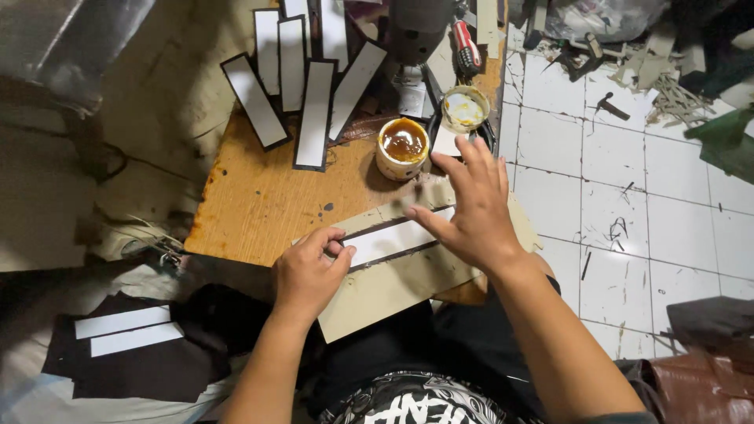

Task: Applying glue to leather strips and assembling them onto a cardboard template

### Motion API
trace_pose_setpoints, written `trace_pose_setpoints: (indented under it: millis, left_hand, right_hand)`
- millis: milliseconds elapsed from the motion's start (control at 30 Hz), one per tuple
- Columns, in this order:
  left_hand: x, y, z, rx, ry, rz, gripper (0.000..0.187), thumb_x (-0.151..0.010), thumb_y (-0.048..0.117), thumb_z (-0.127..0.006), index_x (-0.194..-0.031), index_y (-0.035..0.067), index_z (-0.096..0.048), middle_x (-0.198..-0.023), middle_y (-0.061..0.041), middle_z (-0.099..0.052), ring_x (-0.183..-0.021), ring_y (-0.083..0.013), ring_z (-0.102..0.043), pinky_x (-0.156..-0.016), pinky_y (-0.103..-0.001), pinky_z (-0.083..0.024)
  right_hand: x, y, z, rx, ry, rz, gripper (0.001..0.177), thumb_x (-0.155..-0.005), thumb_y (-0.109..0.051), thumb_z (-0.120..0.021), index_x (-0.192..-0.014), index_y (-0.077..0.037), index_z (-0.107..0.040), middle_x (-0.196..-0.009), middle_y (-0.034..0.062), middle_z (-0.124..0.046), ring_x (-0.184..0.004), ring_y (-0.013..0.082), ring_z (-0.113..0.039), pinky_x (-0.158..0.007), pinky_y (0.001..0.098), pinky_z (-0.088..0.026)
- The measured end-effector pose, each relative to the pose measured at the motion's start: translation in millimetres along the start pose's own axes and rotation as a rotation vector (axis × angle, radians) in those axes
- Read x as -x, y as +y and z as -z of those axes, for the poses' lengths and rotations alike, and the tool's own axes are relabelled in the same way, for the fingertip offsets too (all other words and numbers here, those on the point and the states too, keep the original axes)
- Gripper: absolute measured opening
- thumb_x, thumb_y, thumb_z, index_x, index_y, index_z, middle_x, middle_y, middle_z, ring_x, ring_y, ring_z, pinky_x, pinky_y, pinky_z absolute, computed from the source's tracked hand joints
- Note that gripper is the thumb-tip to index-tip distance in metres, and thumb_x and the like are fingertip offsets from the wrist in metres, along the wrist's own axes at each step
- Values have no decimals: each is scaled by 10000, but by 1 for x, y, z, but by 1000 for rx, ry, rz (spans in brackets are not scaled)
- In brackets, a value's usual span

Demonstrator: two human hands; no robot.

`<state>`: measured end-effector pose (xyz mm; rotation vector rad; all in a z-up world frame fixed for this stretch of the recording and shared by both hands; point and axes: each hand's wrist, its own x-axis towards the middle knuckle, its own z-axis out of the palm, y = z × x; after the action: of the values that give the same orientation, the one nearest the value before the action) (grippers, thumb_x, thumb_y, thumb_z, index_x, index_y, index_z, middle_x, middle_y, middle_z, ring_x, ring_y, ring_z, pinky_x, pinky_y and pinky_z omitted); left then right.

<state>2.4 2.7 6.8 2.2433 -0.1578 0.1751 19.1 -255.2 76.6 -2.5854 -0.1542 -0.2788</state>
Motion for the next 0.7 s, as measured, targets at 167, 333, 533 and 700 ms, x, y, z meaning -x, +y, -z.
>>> trace_pose_setpoints:
  millis: [167,333,533,700]
  left_hand:
    - [0,-7,-2,11,-2,24,235,-743,226,-824,-973,215,-776,-723,11,-751,-628,-235,-721,-547,-330,-557]
    - [-1,-8,-3,26,19,-6,237,-737,199,-824,-968,194,-775,-715,-13,-745,-622,-259,-722,-532,-345,-555]
    - [-1,-8,-3,25,23,-40,228,-739,190,-824,-961,184,-772,-709,-16,-739,-617,-260,-717,-516,-341,-543]
    - [1,-5,-1,35,7,-22,218,-752,201,-822,-962,180,-768,-719,-13,-739,-610,-243,-713,-517,-332,-541]
  right_hand:
    - [-48,0,-20,145,2,87,694,-754,-607,-820,-1296,-207,-655,-1583,192,-352,-1498,495,-211,-1134,763,-129]
    - [-56,-2,-25,190,20,131,584,-736,-614,-833,-1158,-226,-718,-1580,161,-395,-1494,484,-241,-1121,776,-149]
    - [-37,5,-19,107,107,171,692,-746,-527,-887,-1304,-206,-633,-1544,167,-414,-1481,475,-270,-1126,763,-128]
    - [-12,15,-12,156,45,146,452,-801,-496,-858,-1141,-234,-713,-1494,148,-491,-1494,457,-276,-1116,778,-118]
